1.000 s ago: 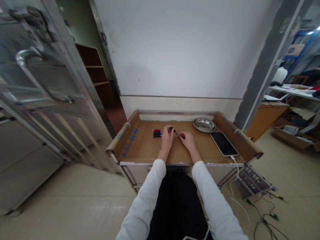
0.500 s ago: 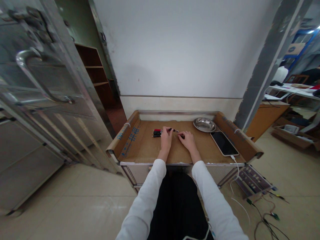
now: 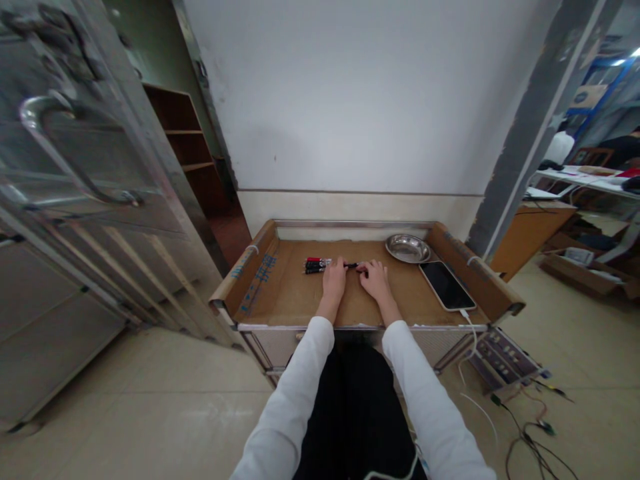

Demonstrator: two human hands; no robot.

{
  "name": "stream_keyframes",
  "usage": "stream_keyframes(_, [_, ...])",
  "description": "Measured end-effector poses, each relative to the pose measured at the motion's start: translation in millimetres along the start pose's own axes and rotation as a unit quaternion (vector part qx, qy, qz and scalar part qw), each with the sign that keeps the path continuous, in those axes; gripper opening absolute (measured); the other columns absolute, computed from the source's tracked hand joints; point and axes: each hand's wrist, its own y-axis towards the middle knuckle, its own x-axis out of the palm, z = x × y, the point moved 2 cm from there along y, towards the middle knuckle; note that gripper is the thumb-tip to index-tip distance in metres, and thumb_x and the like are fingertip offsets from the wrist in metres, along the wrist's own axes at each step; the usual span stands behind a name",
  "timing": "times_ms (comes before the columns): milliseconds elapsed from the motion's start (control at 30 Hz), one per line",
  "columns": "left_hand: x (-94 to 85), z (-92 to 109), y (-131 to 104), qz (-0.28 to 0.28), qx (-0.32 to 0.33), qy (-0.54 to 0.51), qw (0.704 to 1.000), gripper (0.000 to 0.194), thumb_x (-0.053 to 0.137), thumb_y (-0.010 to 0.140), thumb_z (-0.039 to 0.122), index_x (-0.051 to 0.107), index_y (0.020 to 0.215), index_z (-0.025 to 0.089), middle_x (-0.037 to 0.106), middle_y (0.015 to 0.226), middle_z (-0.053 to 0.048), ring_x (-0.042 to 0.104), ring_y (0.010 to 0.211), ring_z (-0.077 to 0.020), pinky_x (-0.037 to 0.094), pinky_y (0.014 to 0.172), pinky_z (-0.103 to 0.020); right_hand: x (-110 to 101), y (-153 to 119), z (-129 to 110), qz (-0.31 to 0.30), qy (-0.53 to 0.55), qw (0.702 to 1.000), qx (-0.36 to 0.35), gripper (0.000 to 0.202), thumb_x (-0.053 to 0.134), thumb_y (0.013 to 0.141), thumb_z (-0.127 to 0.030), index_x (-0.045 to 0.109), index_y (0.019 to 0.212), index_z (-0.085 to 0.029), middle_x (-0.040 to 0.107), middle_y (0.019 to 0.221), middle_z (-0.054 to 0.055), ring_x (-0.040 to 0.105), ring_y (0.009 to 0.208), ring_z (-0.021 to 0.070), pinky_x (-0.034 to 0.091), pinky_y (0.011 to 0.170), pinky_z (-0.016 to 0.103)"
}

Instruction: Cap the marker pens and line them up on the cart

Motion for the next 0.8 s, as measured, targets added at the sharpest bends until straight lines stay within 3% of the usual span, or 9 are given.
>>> stream_keyframes(267, [-1.6,2.7,1.2,-0.002,0.016,0.012,1.0,0.018,0.041,0.09,0.011,0.058,0.094,0.016,0.065,0.093,-0.012,0.06,0.089,-0.0202,0.045,0.085,-0.034,1.7,0.0,2.1,0.017,0.014,1.0,0.003,0.023,0.048,0.081,-0.012,0.065,0.093,-0.022,0.061,0.1,0.008,0.05,0.096,0.0236,0.034,0.084,0.035])
stream_keyframes(400, [-6.7,7.2,-0.4,0.033,0.025,-0.006,0.999,0.025,0.038,0.086,0.005,0.057,0.1,0.015,0.064,0.097,-0.013,0.058,0.095,-0.0221,0.043,0.089,-0.036,2.8,1.1,3.4,0.009,0.02,1.0,-0.003,0.023,0.048,0.082,-0.011,0.065,0.093,-0.021,0.061,0.1,0.008,0.05,0.096,0.0232,0.035,0.083,0.034])
stream_keyframes(533, [-9.1,8.8,-2.7,0.05,0.023,-0.024,0.998,0.025,0.039,0.082,0.002,0.057,0.087,0.018,0.062,0.088,-0.01,0.057,0.09,-0.023,0.043,0.087,-0.037,3.7,2.4,4.5,0.003,0.022,1.0,-0.006,0.023,0.047,0.084,-0.011,0.066,0.094,-0.021,0.061,0.101,0.008,0.051,0.098,0.0229,0.036,0.083,0.033])
stream_keyframes(800, [-11.2,15.0,-5.7,-0.042,0.024,0.041,0.998,0.022,0.042,0.08,0.002,0.057,0.089,0.016,0.059,0.095,-0.01,0.053,0.096,-0.0221,0.041,0.091,-0.037,4.6,3.5,5.7,0.014,0.005,1.0,0.001,0.023,0.047,0.085,-0.012,0.064,0.098,-0.019,0.059,0.103,0.008,0.049,0.098,0.0214,0.036,0.083,0.031])
